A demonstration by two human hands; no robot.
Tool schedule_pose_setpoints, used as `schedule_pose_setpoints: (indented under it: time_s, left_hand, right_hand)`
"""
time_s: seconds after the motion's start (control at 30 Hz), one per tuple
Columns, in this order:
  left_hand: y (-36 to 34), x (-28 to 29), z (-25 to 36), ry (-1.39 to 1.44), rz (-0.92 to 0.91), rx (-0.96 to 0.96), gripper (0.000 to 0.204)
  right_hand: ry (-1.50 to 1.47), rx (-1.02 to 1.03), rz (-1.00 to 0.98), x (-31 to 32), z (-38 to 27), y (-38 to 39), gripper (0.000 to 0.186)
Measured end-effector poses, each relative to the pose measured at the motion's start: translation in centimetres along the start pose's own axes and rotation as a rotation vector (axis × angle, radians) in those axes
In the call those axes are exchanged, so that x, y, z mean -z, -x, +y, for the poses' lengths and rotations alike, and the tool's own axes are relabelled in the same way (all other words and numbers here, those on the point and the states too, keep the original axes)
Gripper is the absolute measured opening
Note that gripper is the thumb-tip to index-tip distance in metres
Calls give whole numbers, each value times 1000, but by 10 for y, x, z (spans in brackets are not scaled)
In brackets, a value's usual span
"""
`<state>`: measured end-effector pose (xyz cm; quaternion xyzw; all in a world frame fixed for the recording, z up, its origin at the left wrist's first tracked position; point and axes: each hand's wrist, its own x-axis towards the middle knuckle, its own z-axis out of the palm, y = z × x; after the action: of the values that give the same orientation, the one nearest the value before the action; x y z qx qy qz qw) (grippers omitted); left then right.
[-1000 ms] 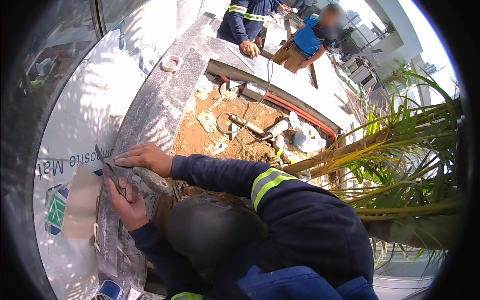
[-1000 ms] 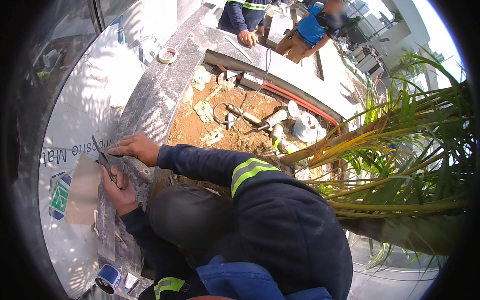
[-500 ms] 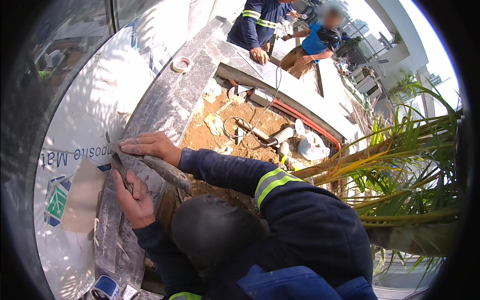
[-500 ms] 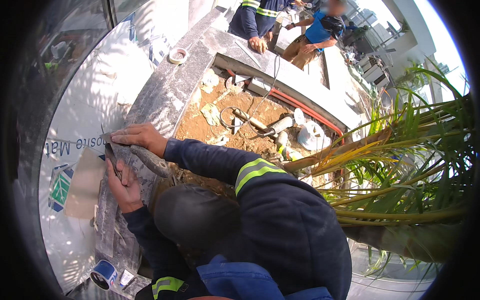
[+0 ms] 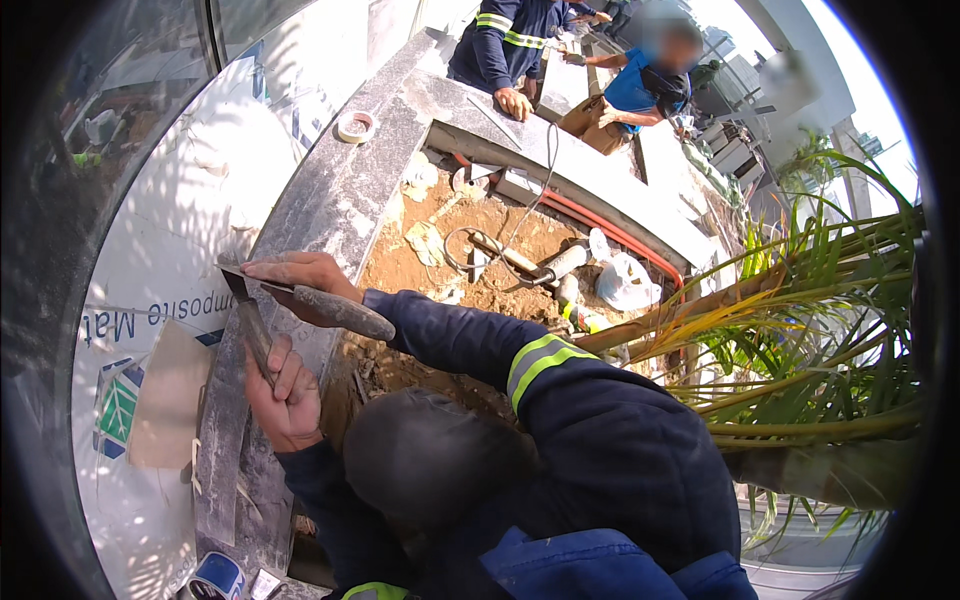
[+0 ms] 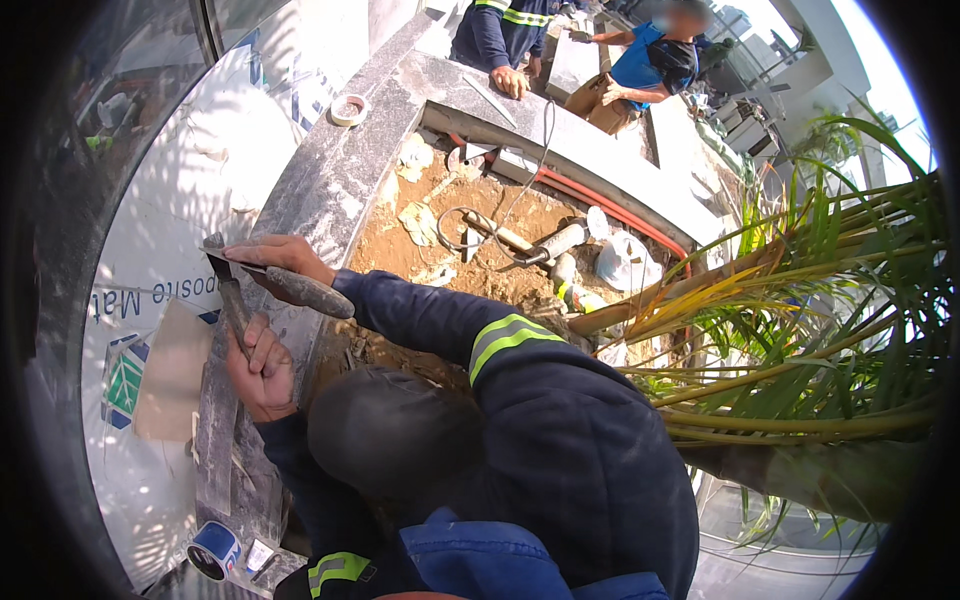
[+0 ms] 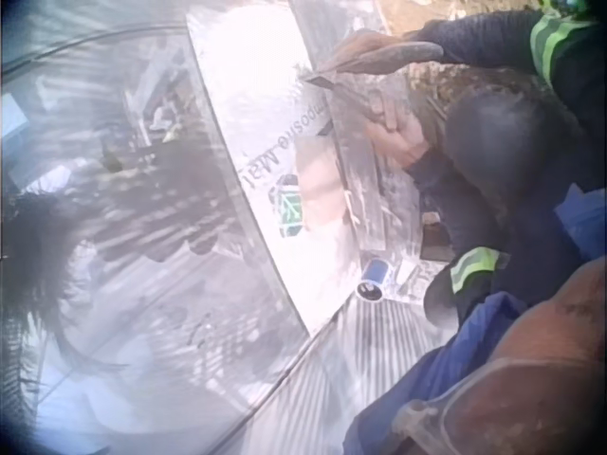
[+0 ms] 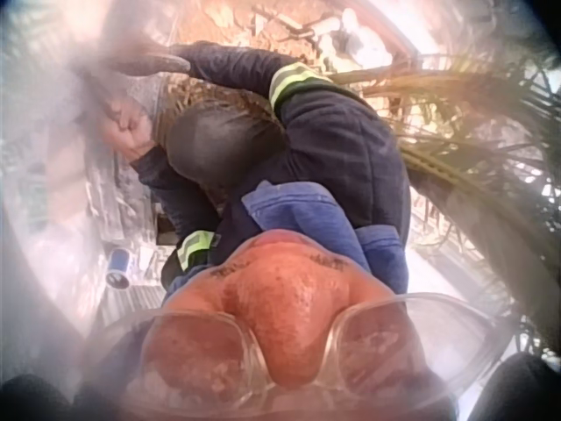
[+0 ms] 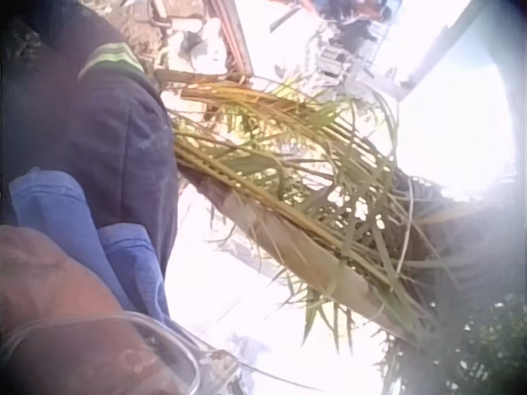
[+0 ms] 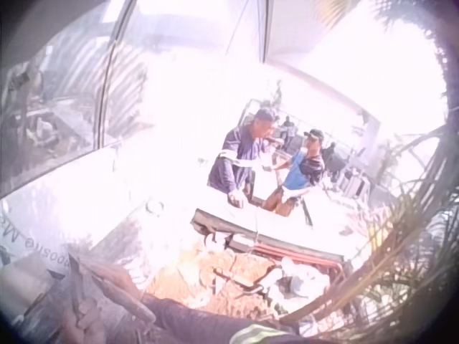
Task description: The person scoops mortar from a pile and applies it to a curved concrete surface using a trowel and a smaller tool. They spread and smooth the mortar along the edge of the structure.
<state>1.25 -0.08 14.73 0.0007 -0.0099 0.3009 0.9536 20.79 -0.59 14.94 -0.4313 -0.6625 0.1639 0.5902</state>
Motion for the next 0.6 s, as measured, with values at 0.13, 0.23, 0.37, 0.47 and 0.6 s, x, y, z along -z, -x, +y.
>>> schedule_pose_setpoints:
  time_s: [0.13,0.23,0.37,0.47,0.6]
  left_hand:
    - [11,3,1,-4,63,-61,32]
    - [6,7,-1,25,59,-6,34]
    - [5,-11,-5,-37,146,-48,36]
    - [8,-7,4,-63,186,-165,39]
    - [14,16,18,-741,587,-365,43]
  right_hand:
    - [72,349,-78,-12,-18,2,37]
    - [182,111,73,-6,18,1,33]
    - [139,-212,332,12,27,-11,24]
    - [166,-109,357,10,9,-3,26]
    - [340,-36,209,4,-27,-18,25]
